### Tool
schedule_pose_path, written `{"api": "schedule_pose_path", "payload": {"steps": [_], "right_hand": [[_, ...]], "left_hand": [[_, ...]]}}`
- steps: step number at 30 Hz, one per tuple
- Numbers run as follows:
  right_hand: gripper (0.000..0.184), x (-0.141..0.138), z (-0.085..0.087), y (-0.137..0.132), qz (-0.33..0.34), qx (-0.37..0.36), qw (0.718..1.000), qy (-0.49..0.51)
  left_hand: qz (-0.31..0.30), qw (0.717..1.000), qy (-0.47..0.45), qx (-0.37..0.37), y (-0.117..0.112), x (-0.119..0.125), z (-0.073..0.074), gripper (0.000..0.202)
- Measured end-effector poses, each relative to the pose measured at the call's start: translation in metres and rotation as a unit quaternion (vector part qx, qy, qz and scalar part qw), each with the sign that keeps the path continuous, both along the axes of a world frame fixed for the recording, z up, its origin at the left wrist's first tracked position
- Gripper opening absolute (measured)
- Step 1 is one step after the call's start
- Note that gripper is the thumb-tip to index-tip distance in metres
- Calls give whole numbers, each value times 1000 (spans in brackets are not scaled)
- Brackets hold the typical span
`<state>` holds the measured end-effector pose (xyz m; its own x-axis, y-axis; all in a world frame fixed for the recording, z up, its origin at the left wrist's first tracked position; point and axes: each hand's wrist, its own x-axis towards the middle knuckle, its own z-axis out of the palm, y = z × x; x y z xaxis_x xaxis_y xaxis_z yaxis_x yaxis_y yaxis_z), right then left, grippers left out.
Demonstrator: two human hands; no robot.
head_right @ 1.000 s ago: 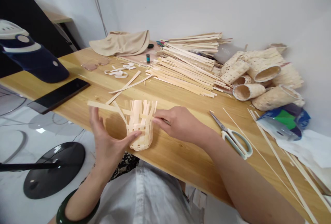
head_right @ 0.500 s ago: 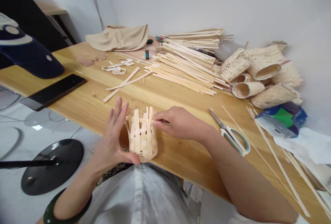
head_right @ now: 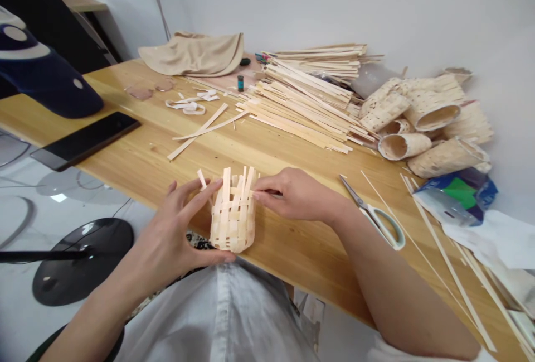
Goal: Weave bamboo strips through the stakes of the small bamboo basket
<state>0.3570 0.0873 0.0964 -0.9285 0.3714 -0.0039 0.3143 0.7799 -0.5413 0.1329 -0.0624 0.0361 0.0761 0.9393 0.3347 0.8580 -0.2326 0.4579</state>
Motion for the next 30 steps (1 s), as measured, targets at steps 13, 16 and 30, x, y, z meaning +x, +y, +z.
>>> {"api": "schedule_pose_path", "payload": {"steps": [13,16,30], "right_hand": [[28,-3,0,-5,-26,-11,999,37],[25,-7,-1,-7,-94,-3,996,1],[22,-17,-18,-18,-130,2,988,78]], "left_hand": [[1,996,39,86,7,-9,10,83],[-3,996,21,88,7,-8,5,86],[10,995,-81,55,3,-10,4,73]]}}
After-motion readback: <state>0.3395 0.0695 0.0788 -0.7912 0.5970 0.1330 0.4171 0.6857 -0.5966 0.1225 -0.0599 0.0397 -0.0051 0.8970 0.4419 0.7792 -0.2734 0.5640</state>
